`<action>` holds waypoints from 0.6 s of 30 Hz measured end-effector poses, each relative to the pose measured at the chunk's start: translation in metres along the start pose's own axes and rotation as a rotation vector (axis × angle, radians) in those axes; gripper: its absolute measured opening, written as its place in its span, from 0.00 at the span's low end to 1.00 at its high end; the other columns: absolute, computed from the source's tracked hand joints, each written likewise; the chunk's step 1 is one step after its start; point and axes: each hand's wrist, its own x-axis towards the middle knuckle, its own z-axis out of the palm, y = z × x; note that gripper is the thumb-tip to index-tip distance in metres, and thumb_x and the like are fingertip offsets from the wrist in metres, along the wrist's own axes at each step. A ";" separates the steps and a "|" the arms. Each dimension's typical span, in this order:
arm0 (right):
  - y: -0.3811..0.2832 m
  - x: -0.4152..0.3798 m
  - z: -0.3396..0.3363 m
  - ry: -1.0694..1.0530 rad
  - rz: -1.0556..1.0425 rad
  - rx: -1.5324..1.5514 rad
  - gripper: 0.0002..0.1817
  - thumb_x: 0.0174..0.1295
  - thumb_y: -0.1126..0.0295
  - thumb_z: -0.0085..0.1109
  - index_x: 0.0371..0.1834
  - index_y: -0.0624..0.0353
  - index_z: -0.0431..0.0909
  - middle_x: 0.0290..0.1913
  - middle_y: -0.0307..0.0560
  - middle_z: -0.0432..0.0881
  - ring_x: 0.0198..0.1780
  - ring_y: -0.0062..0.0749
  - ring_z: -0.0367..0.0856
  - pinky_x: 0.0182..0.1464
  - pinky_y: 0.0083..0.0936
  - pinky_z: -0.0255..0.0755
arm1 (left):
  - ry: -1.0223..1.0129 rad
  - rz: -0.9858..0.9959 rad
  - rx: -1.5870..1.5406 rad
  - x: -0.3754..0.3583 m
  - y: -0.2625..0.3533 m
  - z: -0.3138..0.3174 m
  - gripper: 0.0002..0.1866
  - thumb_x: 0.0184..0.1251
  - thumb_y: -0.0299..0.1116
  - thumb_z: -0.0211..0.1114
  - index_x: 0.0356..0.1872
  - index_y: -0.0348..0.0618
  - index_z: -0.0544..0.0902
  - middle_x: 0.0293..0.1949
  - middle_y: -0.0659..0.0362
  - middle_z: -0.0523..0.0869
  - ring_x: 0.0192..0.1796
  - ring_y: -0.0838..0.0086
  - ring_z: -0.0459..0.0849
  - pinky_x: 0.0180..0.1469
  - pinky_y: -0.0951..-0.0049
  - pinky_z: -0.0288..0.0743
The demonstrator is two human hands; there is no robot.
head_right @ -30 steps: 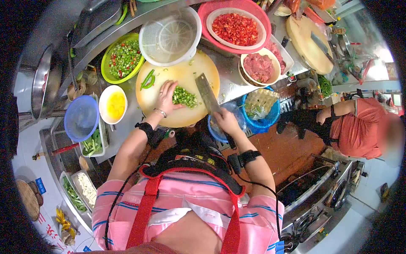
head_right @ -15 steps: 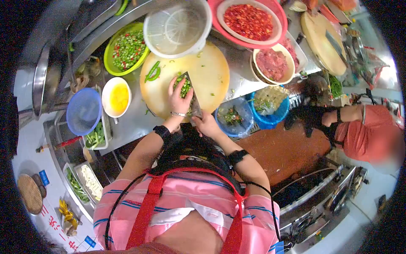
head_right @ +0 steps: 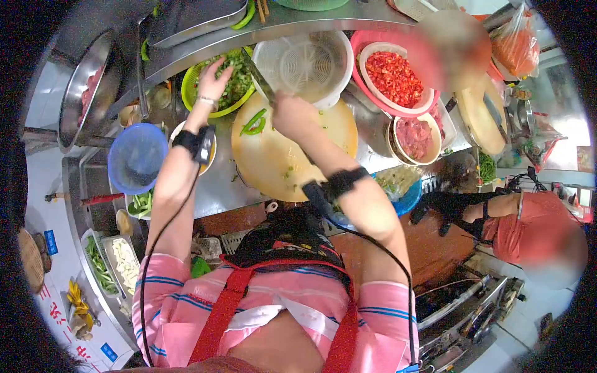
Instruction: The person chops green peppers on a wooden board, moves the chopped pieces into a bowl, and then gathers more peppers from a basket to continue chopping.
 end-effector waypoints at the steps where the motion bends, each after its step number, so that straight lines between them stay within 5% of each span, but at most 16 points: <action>1: 0.009 -0.017 -0.005 0.011 -0.016 0.041 0.10 0.56 0.66 0.48 0.35 0.61 0.71 0.25 0.61 0.78 0.29 0.57 0.78 0.32 0.46 0.72 | -0.126 -0.034 -0.207 -0.008 -0.004 -0.002 0.21 0.54 0.45 0.63 0.49 0.51 0.78 0.54 0.51 0.75 0.54 0.57 0.75 0.54 0.65 0.69; 2: 0.024 -0.037 -0.006 -0.035 -0.046 0.029 0.10 0.57 0.65 0.48 0.36 0.59 0.71 0.25 0.60 0.78 0.28 0.57 0.78 0.32 0.46 0.71 | -0.258 -0.068 -0.416 -0.022 -0.006 -0.001 0.20 0.54 0.45 0.63 0.48 0.51 0.79 0.51 0.52 0.78 0.50 0.60 0.78 0.51 0.66 0.71; 4: 0.052 -0.081 0.000 -0.168 -0.037 0.001 0.09 0.57 0.65 0.48 0.35 0.58 0.71 0.25 0.59 0.77 0.29 0.56 0.77 0.31 0.47 0.70 | -0.445 -0.002 -0.197 -0.059 0.001 0.006 0.19 0.55 0.43 0.62 0.46 0.49 0.79 0.44 0.52 0.81 0.43 0.61 0.81 0.47 0.66 0.74; 6: 0.078 -0.127 0.010 -0.260 -0.072 0.088 0.10 0.57 0.63 0.50 0.36 0.57 0.74 0.27 0.60 0.78 0.31 0.55 0.78 0.32 0.45 0.71 | -0.478 0.082 -0.084 -0.097 0.003 0.019 0.17 0.53 0.41 0.63 0.45 0.49 0.79 0.47 0.54 0.80 0.47 0.58 0.78 0.49 0.63 0.72; 8: 0.082 -0.165 0.017 -0.330 -0.120 0.146 0.12 0.56 0.63 0.52 0.38 0.58 0.75 0.26 0.59 0.78 0.29 0.54 0.78 0.32 0.44 0.73 | -0.266 0.392 0.008 -0.123 0.015 0.014 0.18 0.51 0.40 0.65 0.44 0.49 0.79 0.50 0.55 0.77 0.52 0.57 0.74 0.53 0.61 0.69; 10: 0.090 -0.192 0.038 -0.447 -0.121 0.093 0.14 0.56 0.61 0.52 0.43 0.53 0.75 0.26 0.59 0.77 0.29 0.53 0.77 0.32 0.44 0.71 | -0.365 0.354 -0.040 -0.142 -0.003 0.032 0.19 0.49 0.39 0.66 0.45 0.48 0.79 0.52 0.55 0.74 0.55 0.56 0.70 0.57 0.60 0.66; 11: 0.088 -0.199 0.043 -0.339 -0.136 0.079 0.11 0.53 0.62 0.52 0.33 0.56 0.78 0.24 0.56 0.78 0.26 0.50 0.78 0.28 0.41 0.73 | -0.344 0.361 -0.006 -0.148 -0.003 0.035 0.18 0.50 0.37 0.66 0.44 0.46 0.79 0.51 0.53 0.75 0.54 0.56 0.71 0.57 0.60 0.66; 12: 0.082 -0.195 0.036 -0.644 -0.010 -0.116 0.16 0.58 0.57 0.50 0.48 0.45 0.75 0.27 0.56 0.79 0.29 0.51 0.78 0.31 0.43 0.73 | -0.299 0.331 -0.009 -0.157 -0.008 0.042 0.17 0.50 0.36 0.66 0.43 0.45 0.80 0.52 0.53 0.75 0.54 0.56 0.72 0.57 0.60 0.67; 15: 0.094 -0.203 0.037 -0.242 0.024 0.112 0.15 0.57 0.56 0.51 0.46 0.46 0.73 0.28 0.56 0.79 0.30 0.52 0.79 0.31 0.44 0.73 | -0.249 0.462 -0.140 -0.168 -0.019 0.053 0.14 0.49 0.33 0.66 0.39 0.44 0.81 0.51 0.52 0.76 0.53 0.55 0.73 0.54 0.61 0.69; 18: 0.112 -0.203 0.033 -0.121 0.047 0.106 0.12 0.58 0.59 0.49 0.36 0.54 0.72 0.24 0.57 0.78 0.27 0.53 0.78 0.29 0.45 0.71 | -0.298 0.534 -0.111 -0.182 -0.006 0.049 0.12 0.49 0.33 0.66 0.37 0.42 0.82 0.49 0.52 0.77 0.50 0.56 0.75 0.52 0.62 0.69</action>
